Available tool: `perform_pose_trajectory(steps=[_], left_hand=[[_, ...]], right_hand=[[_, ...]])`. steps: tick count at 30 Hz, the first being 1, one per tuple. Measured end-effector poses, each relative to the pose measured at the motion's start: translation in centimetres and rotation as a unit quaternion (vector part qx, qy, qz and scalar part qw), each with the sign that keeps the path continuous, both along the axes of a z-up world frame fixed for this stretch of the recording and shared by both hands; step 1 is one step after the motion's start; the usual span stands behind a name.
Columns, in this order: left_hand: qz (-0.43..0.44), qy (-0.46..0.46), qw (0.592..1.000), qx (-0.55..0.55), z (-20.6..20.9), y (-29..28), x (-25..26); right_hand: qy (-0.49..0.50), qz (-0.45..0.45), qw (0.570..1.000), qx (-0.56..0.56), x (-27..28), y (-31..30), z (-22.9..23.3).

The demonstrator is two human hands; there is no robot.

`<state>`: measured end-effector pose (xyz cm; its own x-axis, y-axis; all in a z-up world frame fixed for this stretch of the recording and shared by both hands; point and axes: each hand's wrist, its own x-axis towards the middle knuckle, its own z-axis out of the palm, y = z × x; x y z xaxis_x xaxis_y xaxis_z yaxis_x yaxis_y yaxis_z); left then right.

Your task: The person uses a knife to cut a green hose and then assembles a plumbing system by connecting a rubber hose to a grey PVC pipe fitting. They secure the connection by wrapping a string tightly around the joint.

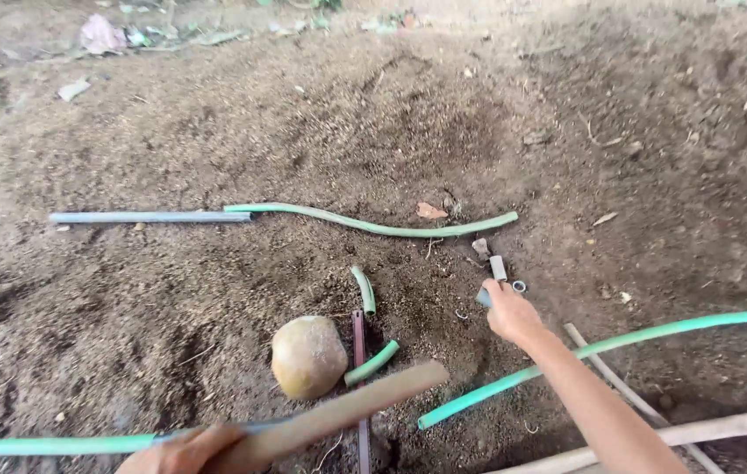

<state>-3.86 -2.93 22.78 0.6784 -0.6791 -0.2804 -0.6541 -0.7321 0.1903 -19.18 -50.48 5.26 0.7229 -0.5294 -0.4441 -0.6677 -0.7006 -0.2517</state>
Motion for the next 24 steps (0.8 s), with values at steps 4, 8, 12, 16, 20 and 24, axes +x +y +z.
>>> perform_pose_trajectory(steps=[4, 8, 12, 16, 20, 24], left_hand=[[-0.053, 0.15, 0.987, -0.005, 6.9, -0.8, 1.3], [-0.048, 0.05, 0.997, -0.031, 9.9, -1.5, 0.9], [-0.082, 0.0, 0.996, 0.029, 10.8, -2.1, 1.3], [-0.086, 0.005, 0.996, -0.028, 12.8, -2.7, 1.4], [-0.113, -0.023, 0.992, -0.042, 13.5, -3.0, 0.8], [-0.149, 0.037, 0.982, -0.111, 13.3, -5.1, -2.9]], right_hand=[[0.059, 0.029, 0.998, -0.021, -0.5, 4.0, 13.0], [-0.108, -0.008, 0.994, -0.023, -1.9, 8.9, 23.2], [-0.125, 0.105, 0.986, -0.014, -3.6, 16.5, 30.7], [-0.082, 0.136, 0.987, 0.013, -4.9, 21.9, 35.9], [-0.076, 0.074, 0.994, 0.04, -5.2, 24.1, 37.0], [-0.142, 0.116, 0.981, 0.066, -4.1, 27.1, 34.6]])
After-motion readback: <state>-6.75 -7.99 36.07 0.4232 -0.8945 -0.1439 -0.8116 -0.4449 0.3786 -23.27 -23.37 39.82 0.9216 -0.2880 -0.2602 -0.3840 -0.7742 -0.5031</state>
